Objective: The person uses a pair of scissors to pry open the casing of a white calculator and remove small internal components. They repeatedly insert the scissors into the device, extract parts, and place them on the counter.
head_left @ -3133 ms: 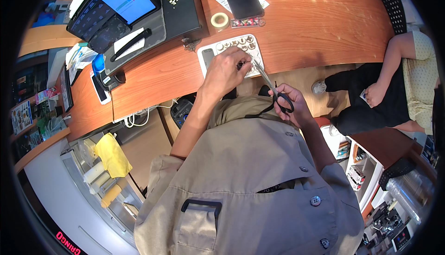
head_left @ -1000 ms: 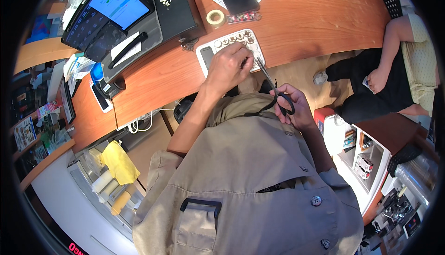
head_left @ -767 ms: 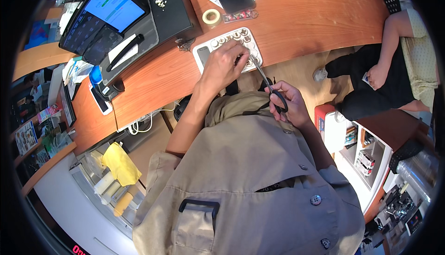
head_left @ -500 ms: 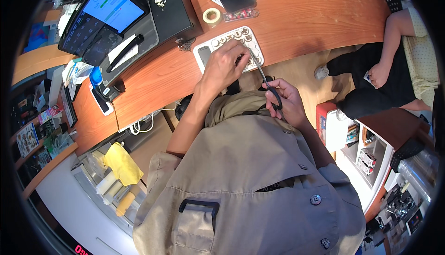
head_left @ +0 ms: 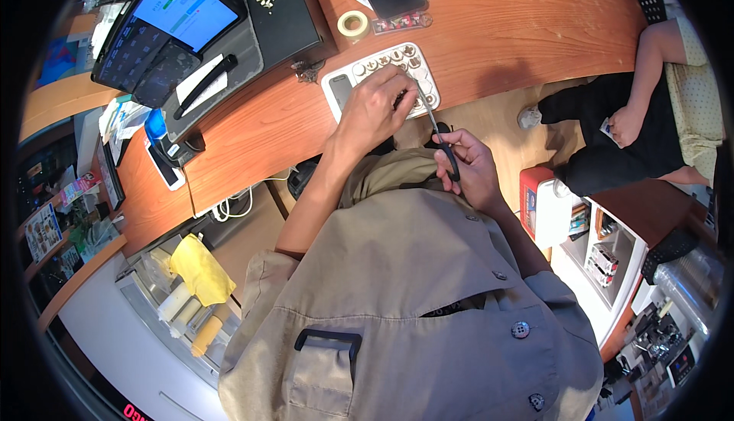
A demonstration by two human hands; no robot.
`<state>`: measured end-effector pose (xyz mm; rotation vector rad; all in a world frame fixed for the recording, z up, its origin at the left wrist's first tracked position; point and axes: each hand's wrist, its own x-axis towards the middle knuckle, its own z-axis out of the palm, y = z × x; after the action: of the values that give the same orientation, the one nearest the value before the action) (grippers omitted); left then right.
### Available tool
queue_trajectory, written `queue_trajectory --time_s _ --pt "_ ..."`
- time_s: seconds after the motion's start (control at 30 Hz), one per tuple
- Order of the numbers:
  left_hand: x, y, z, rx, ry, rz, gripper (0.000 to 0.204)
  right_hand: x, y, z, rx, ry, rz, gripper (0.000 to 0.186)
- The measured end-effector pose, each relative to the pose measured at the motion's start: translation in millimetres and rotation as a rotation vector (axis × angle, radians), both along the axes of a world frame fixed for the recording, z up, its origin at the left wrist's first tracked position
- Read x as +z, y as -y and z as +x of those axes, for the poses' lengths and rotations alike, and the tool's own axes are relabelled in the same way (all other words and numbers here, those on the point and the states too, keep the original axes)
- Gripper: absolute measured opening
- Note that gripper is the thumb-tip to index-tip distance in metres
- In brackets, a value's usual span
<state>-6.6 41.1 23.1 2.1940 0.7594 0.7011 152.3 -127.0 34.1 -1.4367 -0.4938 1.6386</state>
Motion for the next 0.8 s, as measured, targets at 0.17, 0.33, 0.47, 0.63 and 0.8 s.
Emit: queue_trajectory --time_s 0.17,0.33,0.47,0.63,0.8 --pt "0 1 0 0.016 0.027 -0.006 0.005 -2 1 1 0.017 0.026 0.004 0.030" --pt "3 1 1 0.024 0.008 -0.030 0.007 -3 3 2 0.008 0.002 0.060 0.029" --pt "6 0 1 0.023 -0.010 -0.020 0.007 1 8 8 0.055 0.031 0.062 0.031" --pt "10 -4 3 0.022 -0.054 -0.015 0.008 6 14 12 0.085 0.156 0.076 0.032" --pt "15 -6 7 0.045 -0.050 -0.096 0.010 15 17 16 0.128 0.399 0.131 0.029"
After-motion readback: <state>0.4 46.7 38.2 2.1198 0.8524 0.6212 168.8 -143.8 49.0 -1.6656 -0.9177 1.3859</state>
